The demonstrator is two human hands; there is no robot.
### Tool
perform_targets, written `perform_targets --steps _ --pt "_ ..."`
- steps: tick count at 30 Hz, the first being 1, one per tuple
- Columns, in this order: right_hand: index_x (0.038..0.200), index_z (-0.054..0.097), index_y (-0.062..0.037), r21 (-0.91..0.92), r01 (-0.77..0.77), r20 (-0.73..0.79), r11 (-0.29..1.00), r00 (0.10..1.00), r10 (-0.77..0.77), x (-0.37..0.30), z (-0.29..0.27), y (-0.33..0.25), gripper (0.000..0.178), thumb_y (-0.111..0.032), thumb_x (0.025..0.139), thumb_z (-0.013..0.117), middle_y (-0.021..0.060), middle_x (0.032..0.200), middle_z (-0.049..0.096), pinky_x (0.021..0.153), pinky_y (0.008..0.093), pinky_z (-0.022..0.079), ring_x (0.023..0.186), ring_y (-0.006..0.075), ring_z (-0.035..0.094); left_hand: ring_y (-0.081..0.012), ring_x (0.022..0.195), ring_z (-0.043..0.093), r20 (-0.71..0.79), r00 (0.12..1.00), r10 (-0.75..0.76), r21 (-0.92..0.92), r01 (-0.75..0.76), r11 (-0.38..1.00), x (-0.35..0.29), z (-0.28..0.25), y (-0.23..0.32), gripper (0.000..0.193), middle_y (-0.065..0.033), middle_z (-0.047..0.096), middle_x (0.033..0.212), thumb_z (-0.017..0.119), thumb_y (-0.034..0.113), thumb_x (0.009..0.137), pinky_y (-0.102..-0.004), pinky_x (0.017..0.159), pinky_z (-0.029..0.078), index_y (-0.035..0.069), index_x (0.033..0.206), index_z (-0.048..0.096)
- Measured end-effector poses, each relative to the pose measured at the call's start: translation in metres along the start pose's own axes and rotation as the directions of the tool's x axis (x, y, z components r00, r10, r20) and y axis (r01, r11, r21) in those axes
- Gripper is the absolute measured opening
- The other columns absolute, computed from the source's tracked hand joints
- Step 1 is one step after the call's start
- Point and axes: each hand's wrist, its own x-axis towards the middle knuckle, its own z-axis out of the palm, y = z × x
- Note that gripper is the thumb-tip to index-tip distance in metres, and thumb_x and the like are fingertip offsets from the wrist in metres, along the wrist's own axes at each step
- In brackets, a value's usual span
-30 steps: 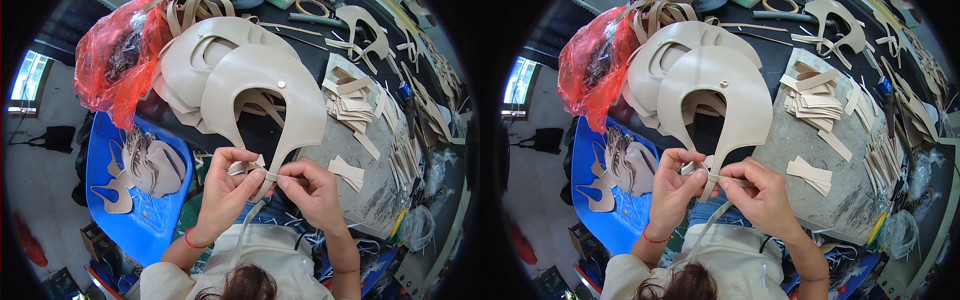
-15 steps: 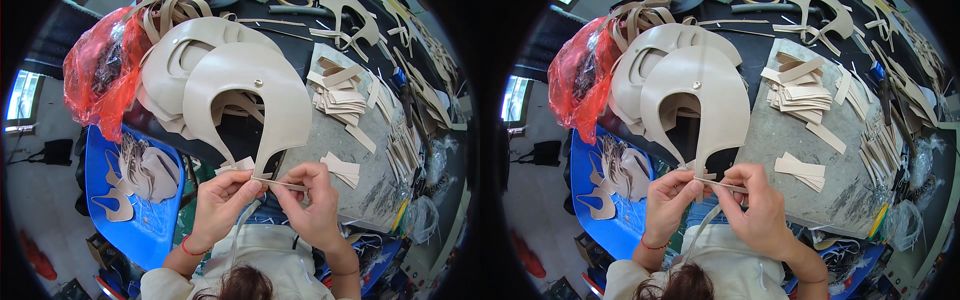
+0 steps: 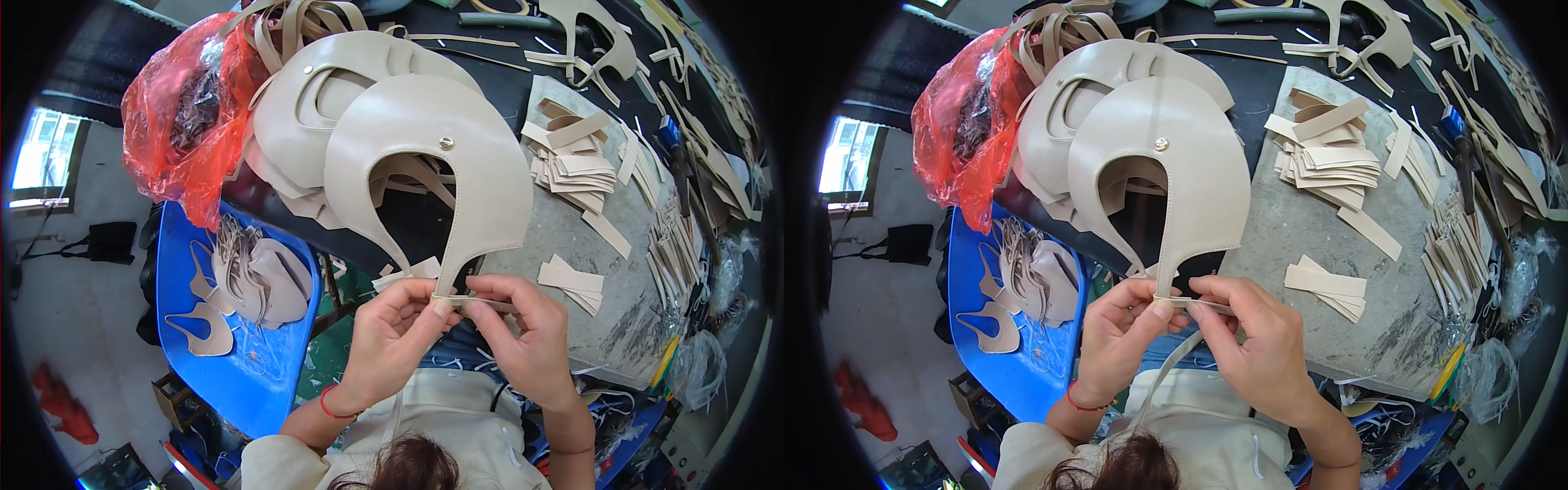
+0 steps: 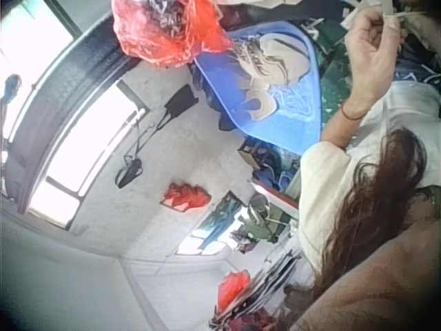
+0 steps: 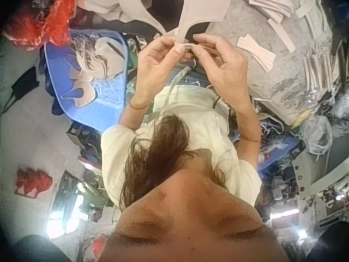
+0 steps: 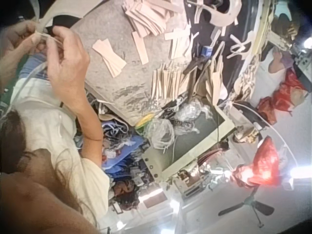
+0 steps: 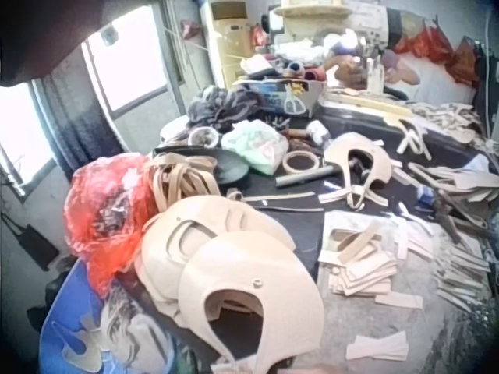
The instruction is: The person sits at a cluttered workbench and repeatedly picks up beige shoe components and small rectangular strips. They align the strips with the shoe parts, seemingly checking fit or preparing for attachment, and place them back on the table. The process is repetitive, involving handling individual items one at a time without visible tools.
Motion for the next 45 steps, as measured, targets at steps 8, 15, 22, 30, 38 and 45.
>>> perform_targets --steps 8,15,22,30,38,45 --pt "0.089 0.061 -0.0005 -0.215 0.163 0.037 0.963 0.987 -0.159 -0.005 0.002 -0.003 0.011 0.003 0.079 0.064 0.0103 0.073 0.055 0.054 0.0337 0.046 0.063 0.0258 0.058 -0.0092 0.082 0.06 0.029 0.996 0.079 0.107 -0.082 0.991 -0.003 0.008 -0.006 0.016 -0.0068 0.062 0.094 0.054 0.006 0.093 -0.0243 0.075 0.051 -0.005 0.104 0.052" --pt "0.109 0.062 0.0 -0.225 0.074 -0.141 0.971 0.984 -0.107 -0.011 -0.033 -0.009 0.032 -0.003 0.078 0.067 0.016 0.1 0.063 0.069 0.0341 0.051 0.083 0.0283 0.062 -0.0117 0.089 0.06 0.157 0.98 0.12 0.015 -0.124 0.992 -0.002 0.017 -0.005 0.015 -0.0088 0.06 0.099 0.05 0.005 0.095 -0.0258 0.081 0.049 -0.003 0.107 0.048" --pt "0.111 0.063 -0.0014 -0.709 0.191 -0.096 0.679 0.928 -0.361 -0.044 -0.092 0.051 0.033 0.0 0.078 0.066 0.016 0.114 0.062 0.093 0.0391 0.045 0.106 0.0324 0.059 -0.0139 0.081 0.062 0.109 0.987 0.116 0.05 -0.122 0.991 0.008 0.05 -0.005 0.017 -0.0088 0.063 0.088 0.055 0.008 0.093 -0.0273 0.077 0.051 -0.002 0.106 0.053" --pt "0.105 0.064 -0.0011 0.0 -0.061 -0.313 0.998 0.948 0.058 -0.053 -0.091 0.029 0.024 0.001 0.081 0.065 0.0108 0.099 0.064 0.077 0.0291 0.051 0.09 0.019 0.063 -0.0119 0.082 0.063 0.18 0.984 -0.003 0.072 -0.01 0.997 0.003 0.06 -0.021 0.02 -0.0089 0.063 0.091 0.058 0.003 0.09 -0.0234 0.075 0.052 -0.007 0.107 0.053" --pt "0.092 0.065 0.0012 0.251 -0.244 -0.246 0.937 0.92 0.306 -0.051 -0.096 0.03 0.009 -0.003 0.085 0.066 0.0044 0.082 0.065 0.062 0.0199 0.047 0.07 0.0066 0.059 -0.0121 0.079 0.064 0.205 0.963 0.172 0.448 -0.249 0.858 0.017 0.081 -0.025 0.021 -0.0092 0.062 0.091 0.057 0.001 0.09 -0.0236 0.069 0.054 -0.006 0.11 0.054" --pt "0.088 0.064 0.0022 0.083 -0.345 -0.35 0.935 0.868 0.351 -0.05 -0.09 0.037 0.007 -0.004 0.085 0.065 0.004 0.07 0.064 0.053 0.0201 0.046 0.058 0.005 0.057 -0.0124 0.068 0.065 0.157 0.95 0.268 0.597 -0.308 0.741 0.025 0.094 -0.029 0.027 -0.0125 0.062 0.09 0.061 0.002 0.087 -0.023 0.058 0.054 -0.006 0.112 0.055"
